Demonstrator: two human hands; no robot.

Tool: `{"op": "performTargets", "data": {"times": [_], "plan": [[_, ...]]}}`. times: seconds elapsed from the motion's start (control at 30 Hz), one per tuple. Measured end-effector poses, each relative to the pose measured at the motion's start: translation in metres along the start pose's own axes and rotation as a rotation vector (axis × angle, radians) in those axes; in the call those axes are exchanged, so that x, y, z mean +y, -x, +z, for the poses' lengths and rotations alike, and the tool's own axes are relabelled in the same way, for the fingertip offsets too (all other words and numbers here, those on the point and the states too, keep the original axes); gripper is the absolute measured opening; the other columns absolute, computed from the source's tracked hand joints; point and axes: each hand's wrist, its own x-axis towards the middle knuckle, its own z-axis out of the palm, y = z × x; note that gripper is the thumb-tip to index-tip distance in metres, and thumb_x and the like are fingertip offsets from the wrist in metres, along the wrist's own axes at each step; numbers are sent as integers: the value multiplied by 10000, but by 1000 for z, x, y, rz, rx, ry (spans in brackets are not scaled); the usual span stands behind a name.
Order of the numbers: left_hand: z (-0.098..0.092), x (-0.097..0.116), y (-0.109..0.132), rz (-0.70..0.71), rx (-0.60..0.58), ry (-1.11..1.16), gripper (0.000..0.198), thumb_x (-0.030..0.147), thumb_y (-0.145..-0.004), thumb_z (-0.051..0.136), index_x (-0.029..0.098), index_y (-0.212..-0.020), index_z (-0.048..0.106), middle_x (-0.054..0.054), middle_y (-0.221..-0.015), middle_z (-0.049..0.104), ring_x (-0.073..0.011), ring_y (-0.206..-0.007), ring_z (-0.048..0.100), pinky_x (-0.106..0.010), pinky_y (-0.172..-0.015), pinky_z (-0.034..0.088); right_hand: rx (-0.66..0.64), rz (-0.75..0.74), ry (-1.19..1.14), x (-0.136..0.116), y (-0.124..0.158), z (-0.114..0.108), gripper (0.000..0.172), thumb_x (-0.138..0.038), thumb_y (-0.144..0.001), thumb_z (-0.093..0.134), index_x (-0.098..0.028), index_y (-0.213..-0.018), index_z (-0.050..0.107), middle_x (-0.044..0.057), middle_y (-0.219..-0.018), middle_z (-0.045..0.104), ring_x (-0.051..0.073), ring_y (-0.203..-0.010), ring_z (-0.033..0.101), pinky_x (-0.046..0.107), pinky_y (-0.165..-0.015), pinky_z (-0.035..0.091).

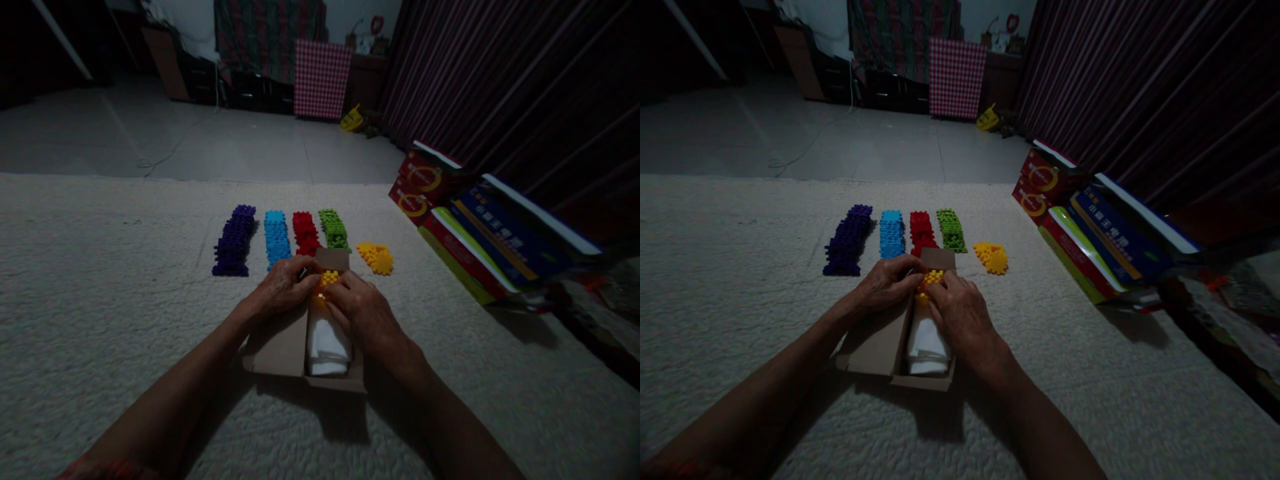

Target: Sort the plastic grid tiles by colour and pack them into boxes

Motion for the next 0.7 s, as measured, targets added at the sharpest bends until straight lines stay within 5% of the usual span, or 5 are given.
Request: {"op": "performTargets", "data": {"times": [0.7], "plan": [[-6, 5, 0, -7, -65, 15, 206, 193, -780, 556, 177, -923, 703, -19, -866, 711, -158, -759, 615, -274, -706, 466, 96, 73, 41, 3, -1, 8, 115, -73, -881, 594, -188, -883, 598, 86, -940, 627, 214, -844, 632, 316, -707, 519]]}}
